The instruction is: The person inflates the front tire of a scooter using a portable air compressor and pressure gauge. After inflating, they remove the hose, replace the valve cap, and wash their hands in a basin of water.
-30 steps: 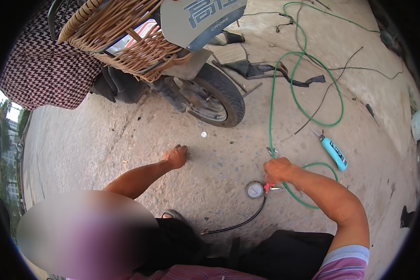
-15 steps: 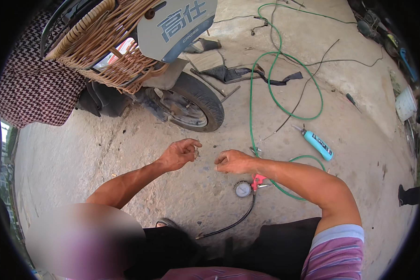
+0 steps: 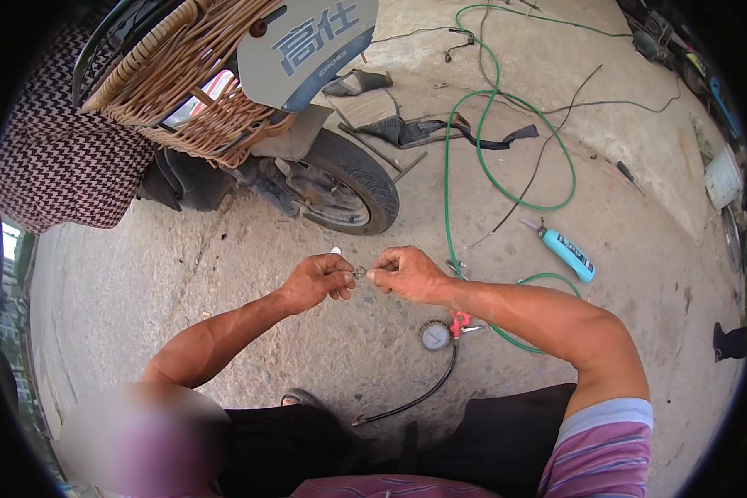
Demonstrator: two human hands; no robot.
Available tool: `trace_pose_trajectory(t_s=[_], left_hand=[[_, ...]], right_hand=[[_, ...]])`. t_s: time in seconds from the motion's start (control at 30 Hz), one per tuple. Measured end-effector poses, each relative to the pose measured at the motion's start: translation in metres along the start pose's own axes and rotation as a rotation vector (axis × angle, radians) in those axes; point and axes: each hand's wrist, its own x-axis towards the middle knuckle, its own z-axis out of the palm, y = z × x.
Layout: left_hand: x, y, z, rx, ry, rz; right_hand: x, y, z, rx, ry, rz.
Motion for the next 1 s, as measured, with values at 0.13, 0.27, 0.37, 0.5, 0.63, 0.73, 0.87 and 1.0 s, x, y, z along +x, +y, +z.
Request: trace_pose_trajectory(t_s=[0.13,0.27,0.37,0.5,0.63,0.73,0.87,1.0], left_hand=[[0.009,-0.014,-0.011,-0.207,0.005,-0.031],[0.014,-0.017,-0.025,-0.336,0.058,-0.042],[0.018,-0.021,-0.033,-0.408,0.108,-0.046],[0.022,-0.02,-0.041,-0.489,0.136,-0.033],[0.024,-0.021,-0.048,-0.533,0.151,-0.021],[0.028,-0.019,-0.053,-0.547,0.172,-0.026],[0.039,-0.017,-0.061,-0.556,0.211,0.002],[0.046,-0.009,-0.065,-0.532,0.28,0.002]], right_hand=[[0.0,0.003,-0.001,0.013,-0.038,0.015],[-0.006,0.013,0.0,-0.006,-0.075,0.118],[-0.013,0.017,-0.001,-0.01,-0.111,0.165],[-0.014,0.02,-0.001,-0.012,-0.128,0.19],[-0.011,0.02,-0.003,-0.053,-0.159,0.212],[-0.011,0.022,-0.002,-0.043,-0.137,0.187],[-0.011,0.025,-0.003,-0.064,-0.143,0.196],[-0.011,0.025,-0.003,-0.088,-0.156,0.212]])
